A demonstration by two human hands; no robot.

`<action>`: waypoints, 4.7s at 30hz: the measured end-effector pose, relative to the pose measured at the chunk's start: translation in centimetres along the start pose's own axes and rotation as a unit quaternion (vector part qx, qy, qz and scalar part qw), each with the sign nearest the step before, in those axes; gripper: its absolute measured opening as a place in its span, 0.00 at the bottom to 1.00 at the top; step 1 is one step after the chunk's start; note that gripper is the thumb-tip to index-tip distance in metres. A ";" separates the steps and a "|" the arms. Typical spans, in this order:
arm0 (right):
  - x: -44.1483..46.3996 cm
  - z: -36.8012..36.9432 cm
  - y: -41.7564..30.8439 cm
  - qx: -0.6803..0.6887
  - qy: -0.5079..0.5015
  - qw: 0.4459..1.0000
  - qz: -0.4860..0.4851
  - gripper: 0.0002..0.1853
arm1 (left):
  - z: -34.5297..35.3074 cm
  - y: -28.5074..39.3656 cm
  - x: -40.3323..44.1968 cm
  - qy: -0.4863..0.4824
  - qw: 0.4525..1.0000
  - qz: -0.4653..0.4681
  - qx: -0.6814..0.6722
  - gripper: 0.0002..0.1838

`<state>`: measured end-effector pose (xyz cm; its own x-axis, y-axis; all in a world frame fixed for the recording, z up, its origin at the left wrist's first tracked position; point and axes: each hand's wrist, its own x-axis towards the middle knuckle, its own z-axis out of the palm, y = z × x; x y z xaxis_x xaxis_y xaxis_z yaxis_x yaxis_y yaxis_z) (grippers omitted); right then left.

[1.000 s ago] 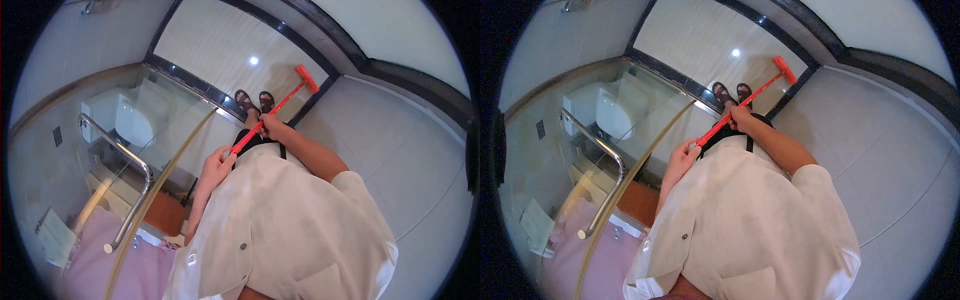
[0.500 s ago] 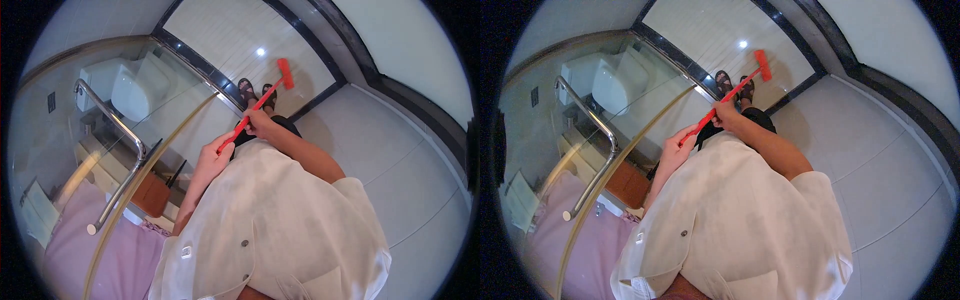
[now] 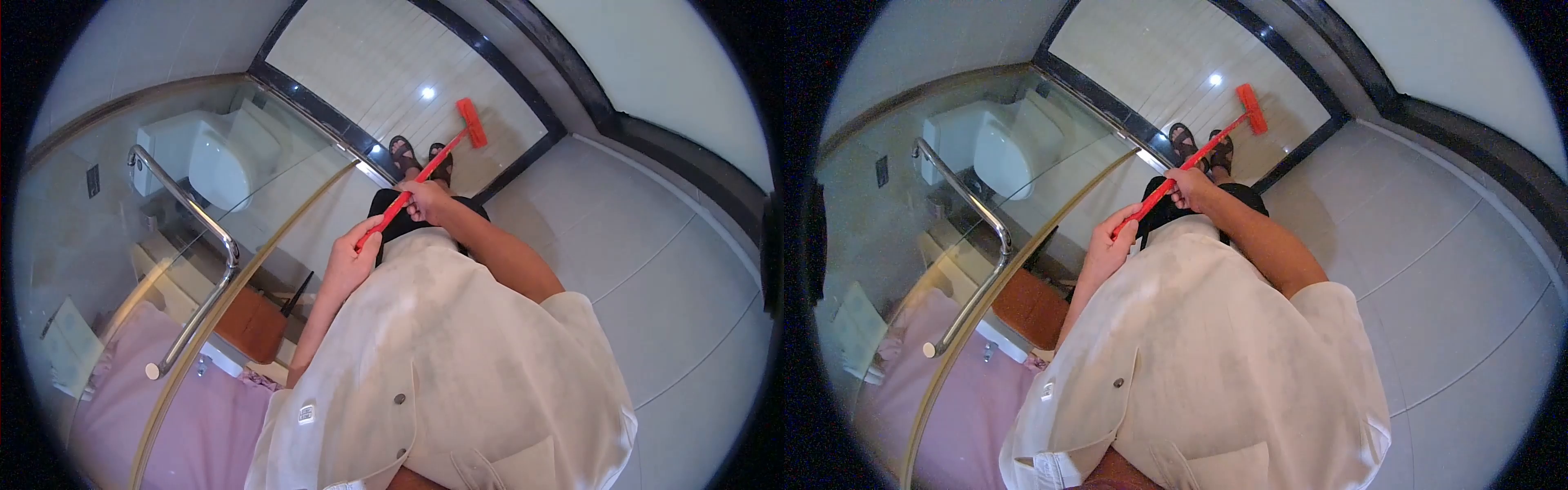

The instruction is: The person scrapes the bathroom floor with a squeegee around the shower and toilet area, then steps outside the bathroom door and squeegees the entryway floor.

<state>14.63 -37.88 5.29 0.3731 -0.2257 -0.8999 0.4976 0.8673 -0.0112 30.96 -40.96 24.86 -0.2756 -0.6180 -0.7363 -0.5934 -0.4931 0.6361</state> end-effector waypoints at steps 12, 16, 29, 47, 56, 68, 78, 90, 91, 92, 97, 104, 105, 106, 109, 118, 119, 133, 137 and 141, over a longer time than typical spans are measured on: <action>0.9 -1.1 1.2 -0.020 -0.024 0.999 -0.011 0.17 | 0.8 -1.1 -1.0 0.021 0.999 -0.015 -0.033 0.15; 1.0 -0.6 1.4 -0.004 -0.044 0.999 -0.017 0.17 | 0.3 -1.7 -0.7 0.022 0.999 -0.014 -0.032 0.15; 4.3 3.3 2.6 0.012 0.004 0.999 -0.048 0.14 | -5.5 -5.4 1.3 -0.063 0.998 -0.010 -0.009 0.18; 12.8 15.6 11.7 -0.093 0.135 0.983 -0.080 0.13 | -16.6 -24.8 -0.7 -0.185 0.965 -0.118 -0.145 0.14; 14.0 18.4 13.8 -0.101 0.176 0.974 -0.103 0.10 | -19.7 -26.9 -0.5 -0.214 0.965 -0.127 -0.086 0.15; 18.1 19.5 13.8 -0.178 0.261 0.936 -0.152 0.14 | -18.8 -21.0 -0.3 -0.265 0.955 -0.132 0.023 0.16; 20.1 17.7 18.1 -0.329 0.123 0.917 -0.187 0.13 | -17.7 -26.1 -0.4 -0.271 0.946 -0.167 0.063 0.12; 14.5 13.2 21.2 -0.647 0.095 0.681 -0.330 0.08 | -12.6 -22.8 -4.2 -0.268 0.935 -0.066 0.223 0.13; 14.2 12.0 20.9 -0.564 0.211 0.733 -0.317 0.07 | -10.3 -21.7 -3.8 -0.273 0.930 -0.077 0.234 0.13; 13.9 10.7 20.7 -0.470 0.322 0.768 -0.295 0.07 | -8.2 -21.6 -3.1 -0.283 0.932 -0.054 0.218 0.14; 7.0 4.3 17.8 -0.164 0.401 0.883 -0.181 0.12 | -0.2 -21.4 -0.7 -0.326 0.919 0.002 0.221 0.14; 11.7 5.4 23.8 -0.178 0.344 0.902 -0.189 0.18 | -4.1 -21.9 -3.9 -0.340 0.869 0.015 0.360 0.15; 10.2 7.3 24.4 -0.095 0.337 0.921 -0.170 0.18 | -5.7 -22.4 -4.3 -0.353 0.864 0.012 0.359 0.15; 10.6 8.3 24.8 -0.085 0.240 0.960 -0.117 0.17 | -7.3 -23.2 -4.7 -0.367 0.859 0.008 0.358 0.15; 14.5 10.7 27.6 -0.047 0.131 0.990 -0.040 0.16 | -11.1 -25.2 -6.3 -0.332 0.884 -0.040 0.326 0.16; 8.7 5.8 25.5 0.008 0.307 0.941 -0.145 0.12 | -3.7 -22.7 -5.4 -0.324 0.899 -0.093 0.279 0.19; 7.6 5.0 25.3 0.009 0.314 0.942 -0.121 0.13 | -2.7 -23.8 -4.9 -0.328 0.892 -0.024 0.309 0.20; 11.6 15.6 27.1 0.031 0.102 0.993 -0.044 0.11 | -14.3 -25.1 -10.2 -0.220 0.905 -0.011 0.363 0.20; 11.1 19.4 25.8 0.006 0.105 0.991 -0.077 0.11 | -17.3 -26.5 -10.9 -0.201 0.940 -0.088 0.263 0.19; 12.5 22.6 25.6 -0.056 0.078 0.990 -0.100 0.13 | -20.3 -30.9 -9.7 -0.216 0.952 -0.119 0.183 0.18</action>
<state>49.70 -28.50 3.60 0.1456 -0.3330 -0.9316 0.4565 0.8580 -0.2354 67.34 -32.14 17.00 -0.3383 -0.1667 -0.9262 -0.8802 -0.2921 0.3741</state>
